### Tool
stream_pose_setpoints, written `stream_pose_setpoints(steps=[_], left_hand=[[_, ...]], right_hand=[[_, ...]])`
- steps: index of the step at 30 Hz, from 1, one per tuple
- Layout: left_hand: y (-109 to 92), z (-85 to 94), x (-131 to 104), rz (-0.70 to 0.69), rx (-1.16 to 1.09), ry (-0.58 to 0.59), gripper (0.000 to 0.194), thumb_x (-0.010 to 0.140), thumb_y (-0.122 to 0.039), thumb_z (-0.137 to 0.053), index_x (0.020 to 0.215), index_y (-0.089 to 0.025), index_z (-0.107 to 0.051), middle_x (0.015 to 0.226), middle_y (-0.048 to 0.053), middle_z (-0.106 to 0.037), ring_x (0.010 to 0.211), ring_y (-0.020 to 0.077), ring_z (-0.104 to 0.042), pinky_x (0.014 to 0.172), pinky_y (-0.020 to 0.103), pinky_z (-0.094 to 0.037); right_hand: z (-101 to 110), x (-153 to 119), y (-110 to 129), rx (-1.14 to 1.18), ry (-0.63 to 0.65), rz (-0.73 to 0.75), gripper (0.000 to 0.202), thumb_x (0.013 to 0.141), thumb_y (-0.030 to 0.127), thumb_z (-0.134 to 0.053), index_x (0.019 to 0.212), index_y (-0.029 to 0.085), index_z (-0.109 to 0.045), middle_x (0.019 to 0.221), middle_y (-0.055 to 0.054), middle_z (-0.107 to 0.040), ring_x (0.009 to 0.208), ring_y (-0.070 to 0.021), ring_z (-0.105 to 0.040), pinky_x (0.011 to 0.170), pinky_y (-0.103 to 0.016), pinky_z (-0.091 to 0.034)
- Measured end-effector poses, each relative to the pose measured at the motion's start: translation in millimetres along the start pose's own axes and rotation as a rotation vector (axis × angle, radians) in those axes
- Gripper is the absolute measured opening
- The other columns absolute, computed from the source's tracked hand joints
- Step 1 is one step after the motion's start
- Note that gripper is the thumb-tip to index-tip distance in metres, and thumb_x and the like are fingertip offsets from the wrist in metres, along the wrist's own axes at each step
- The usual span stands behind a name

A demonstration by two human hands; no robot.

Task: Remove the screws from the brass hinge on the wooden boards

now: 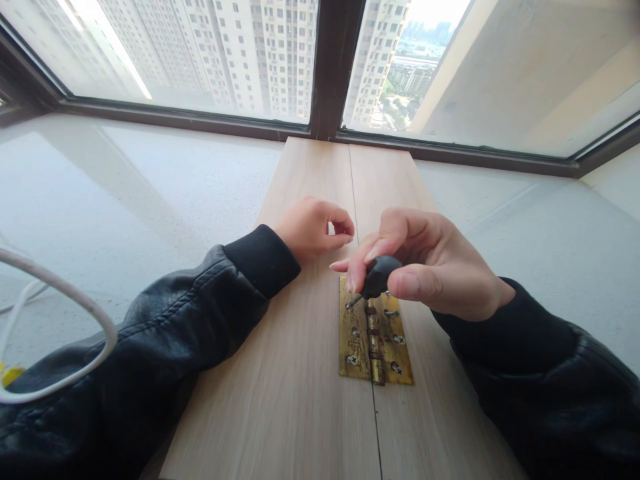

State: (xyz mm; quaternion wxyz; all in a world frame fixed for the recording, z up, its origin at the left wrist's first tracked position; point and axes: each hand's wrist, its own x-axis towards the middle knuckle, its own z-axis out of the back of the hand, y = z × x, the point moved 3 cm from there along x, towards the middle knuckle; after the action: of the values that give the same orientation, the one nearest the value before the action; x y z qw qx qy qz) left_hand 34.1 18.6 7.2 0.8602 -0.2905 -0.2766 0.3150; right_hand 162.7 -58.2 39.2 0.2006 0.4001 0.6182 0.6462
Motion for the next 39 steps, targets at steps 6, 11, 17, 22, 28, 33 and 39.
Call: stream_pose_setpoints(steps=[6, 11, 17, 22, 28, 33, 39], left_hand=[[-4, 1.4, -3, 0.018, 0.002, 0.006, 0.013, 0.069, -0.014, -0.058, 0.056, -0.014, -0.062, 0.058, -0.004, -0.057, 0.055, 0.0061, -0.045, 0.054, 0.021, -0.034], [-4, 3.1, -2, 0.025, -0.010, 0.020, 0.014, 0.070, -0.015, -0.058, 0.056, -0.014, -0.061, 0.059, -0.003, -0.057, 0.056, 0.0073, -0.045, 0.058, 0.023, -0.036], [-4, 3.2, -1, 0.036, -0.003, 0.040, 0.012, 0.071, -0.011, -0.057, 0.066, -0.017, -0.066, 0.055, -0.004, -0.052, 0.057, 0.0084, -0.044, 0.055, 0.023, -0.034], [-5, 3.0, -2, 0.040, 0.015, 0.043, 0.013, 0.072, -0.010, -0.057, 0.070, -0.015, -0.069, 0.056, -0.004, -0.054, 0.057, 0.0085, -0.046, 0.056, 0.023, -0.036], [-3, 4.1, 0, 0.055, 0.020, 0.065, 0.015, 0.072, -0.010, -0.057, 0.075, -0.017, -0.070, 0.064, -0.004, -0.062, 0.059, 0.0083, -0.049, 0.059, 0.023, -0.038], [-4, 5.4, 0, 0.064, 0.014, 0.064, 0.017, 0.070, -0.008, -0.056, 0.075, -0.017, -0.069, 0.064, -0.004, -0.061, 0.059, 0.0087, -0.049, 0.059, 0.023, -0.037], [-3, 4.5, 1, 0.057, 0.007, 0.072, 0.013, 0.069, -0.010, -0.058, 0.058, -0.016, -0.061, 0.055, -0.004, -0.054, 0.060, 0.0096, -0.047, 0.059, 0.024, -0.036]], right_hand=[[-4, 3, -7, 0.167, 0.118, -0.019, 0.018, 0.085, 0.024, -0.068, 0.081, 0.015, -0.053, 0.078, -0.004, -0.068, 0.074, -0.0132, -0.064, 0.091, -0.045, -0.049], [-7, 4, -10, 0.142, 0.085, -0.009, 0.016, 0.085, 0.025, -0.067, 0.081, 0.015, -0.056, 0.080, -0.004, -0.066, 0.076, -0.0147, -0.063, 0.093, -0.049, -0.048], [-3, 2, -9, 0.010, -0.058, 0.062, 0.011, 0.077, 0.025, -0.076, 0.085, 0.019, -0.070, 0.080, -0.002, -0.063, 0.077, -0.0158, -0.063, 0.069, -0.032, -0.054], [1, 0, -10, -0.011, -0.063, 0.070, 0.014, 0.079, 0.027, -0.074, 0.092, 0.022, -0.075, 0.083, -0.003, -0.067, 0.076, -0.0149, -0.064, 0.073, -0.032, -0.056], [-8, 3, -19, 0.182, 0.103, 0.024, 0.022, 0.086, 0.023, -0.067, 0.107, 0.022, -0.071, 0.085, -0.004, -0.067, 0.079, -0.0155, -0.065, 0.082, -0.042, -0.057], [-13, 7, -18, 0.217, 0.114, 0.114, 0.021, 0.091, 0.022, -0.060, 0.109, 0.023, -0.069, 0.084, -0.002, -0.066, 0.073, -0.0114, -0.063, 0.079, -0.037, -0.057], [-9, 4, -7, 0.008, -0.045, 0.136, 0.013, 0.090, 0.021, -0.057, 0.089, 0.017, -0.069, 0.080, -0.004, -0.062, 0.076, -0.0174, -0.061, 0.071, -0.038, -0.053]])
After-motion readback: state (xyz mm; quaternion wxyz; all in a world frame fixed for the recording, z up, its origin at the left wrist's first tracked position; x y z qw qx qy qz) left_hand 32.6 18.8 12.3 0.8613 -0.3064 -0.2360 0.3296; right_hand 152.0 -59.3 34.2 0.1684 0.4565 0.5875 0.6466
